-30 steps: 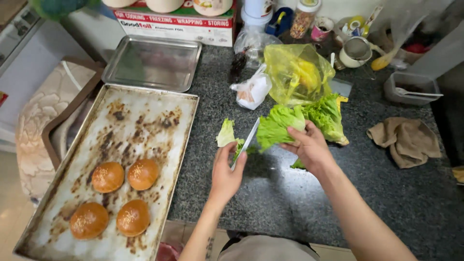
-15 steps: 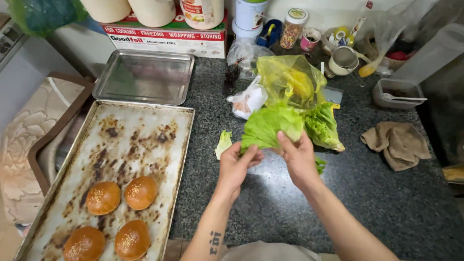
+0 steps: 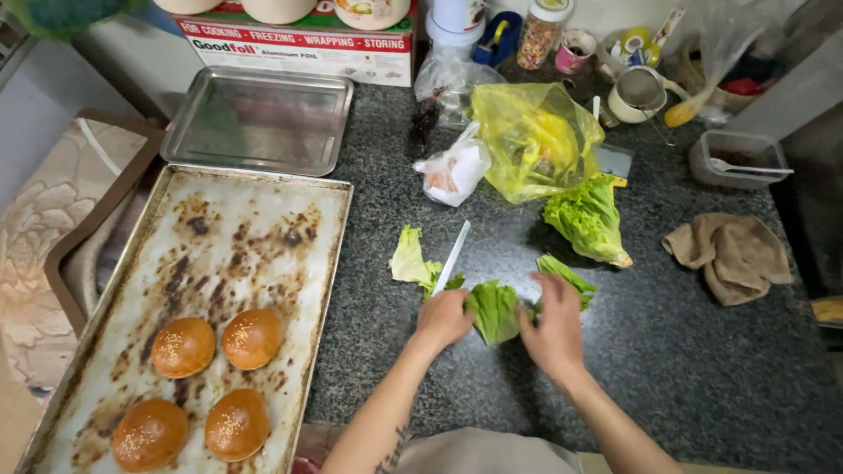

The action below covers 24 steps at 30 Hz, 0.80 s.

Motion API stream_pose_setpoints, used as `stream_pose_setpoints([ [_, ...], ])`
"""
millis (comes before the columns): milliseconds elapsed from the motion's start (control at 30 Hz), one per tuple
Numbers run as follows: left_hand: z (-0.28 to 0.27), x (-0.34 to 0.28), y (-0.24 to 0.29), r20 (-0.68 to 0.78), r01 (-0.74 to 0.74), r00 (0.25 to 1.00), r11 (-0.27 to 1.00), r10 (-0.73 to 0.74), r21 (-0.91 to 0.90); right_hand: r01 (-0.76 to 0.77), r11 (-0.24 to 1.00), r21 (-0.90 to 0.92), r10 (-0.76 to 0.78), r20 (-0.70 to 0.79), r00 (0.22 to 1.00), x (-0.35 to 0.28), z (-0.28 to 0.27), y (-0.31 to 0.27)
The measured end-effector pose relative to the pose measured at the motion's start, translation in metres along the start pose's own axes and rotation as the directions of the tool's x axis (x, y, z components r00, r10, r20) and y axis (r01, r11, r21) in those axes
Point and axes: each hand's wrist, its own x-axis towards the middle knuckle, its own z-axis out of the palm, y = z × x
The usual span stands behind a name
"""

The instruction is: The person is preparing burgers by cutting lettuce and placing it on the buns.

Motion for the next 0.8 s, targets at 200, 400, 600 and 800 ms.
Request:
stream_pose_setpoints([
  [200, 0.000, 0.020, 0.004, -0.032, 0.044, 0.999, 0.981, -0.039, 0.187, 0.651, 0.759, -0.018, -0.611, 0.325, 0.722, 0.024, 0.016, -0.016],
  [400, -0.005, -0.008, 0.002, -0.208, 0.024, 0.978, 0.967, 0.030, 0.253, 0.747, 0.567, -0.347, -0.701, 0.273, 0.659, 0.025, 0.020, -0.014],
  [600, -0.004, -0.039, 0.013, -0.440, 0.019, 0.889, 0.949, 0.129, 0.315, 0.697, 0.671, -0.253, -0.582, 0.403, 0.707, 0.023, 0.026, -0.021],
  [800, -0.001, -0.094, -0.010, -0.586, 0.141, 0.794, 0.889, 0.161, 0.435, 0.594, 0.800, -0.081, -0.479, 0.509, 0.715, 0.032, 0.019, -0.025],
])
